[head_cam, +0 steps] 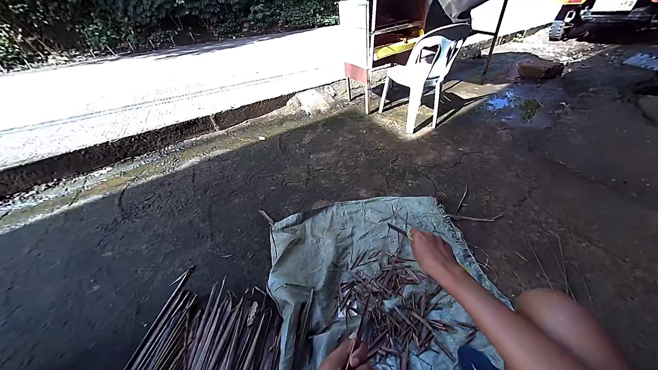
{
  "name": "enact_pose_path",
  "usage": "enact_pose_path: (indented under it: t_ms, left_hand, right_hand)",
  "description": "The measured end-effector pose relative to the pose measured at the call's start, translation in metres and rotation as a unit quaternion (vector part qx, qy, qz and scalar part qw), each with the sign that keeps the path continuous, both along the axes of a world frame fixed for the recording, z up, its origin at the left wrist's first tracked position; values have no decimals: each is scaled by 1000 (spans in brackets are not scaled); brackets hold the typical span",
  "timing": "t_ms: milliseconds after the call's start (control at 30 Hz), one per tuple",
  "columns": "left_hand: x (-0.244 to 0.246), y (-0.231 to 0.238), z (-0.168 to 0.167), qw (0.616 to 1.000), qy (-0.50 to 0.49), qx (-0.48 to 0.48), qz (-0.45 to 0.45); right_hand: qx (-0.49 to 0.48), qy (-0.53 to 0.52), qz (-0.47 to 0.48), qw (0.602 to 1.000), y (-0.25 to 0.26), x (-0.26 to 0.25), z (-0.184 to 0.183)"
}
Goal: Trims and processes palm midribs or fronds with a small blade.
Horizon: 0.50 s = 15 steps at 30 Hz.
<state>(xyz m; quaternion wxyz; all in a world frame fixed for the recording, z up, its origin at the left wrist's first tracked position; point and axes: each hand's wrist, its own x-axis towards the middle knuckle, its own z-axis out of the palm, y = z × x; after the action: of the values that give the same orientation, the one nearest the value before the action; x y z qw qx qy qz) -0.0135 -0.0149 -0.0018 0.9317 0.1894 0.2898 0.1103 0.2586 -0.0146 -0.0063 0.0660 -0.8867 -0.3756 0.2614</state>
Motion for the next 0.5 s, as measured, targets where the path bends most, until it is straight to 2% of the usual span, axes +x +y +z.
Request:
enact_pose_path:
  t_ms: [100,167,267,367,433,500]
  left_hand:
    - [-5,-1,3,1000,0,7,-11]
    - [-5,-1,3,995,55,81,-5]
    - [1,-3,0,952,189,241,6]
    - [8,-4,-7,938,201,282,29]
    - [11,-4,-10,943,176,279,45]
    - [15,-4,-13,949,168,265,45]
  right_hand:
    - [11,2,-29,1000,0,9,-3]
    - [22,8,-2,1000,-3,5,1]
    - [44,55,153,986,-14,-33,7]
    - [39,116,313,942,-32,-85,3]
    - [27,116,346,930,-36,-99,3]
    - [26,61,336,940,-34,-95,2]
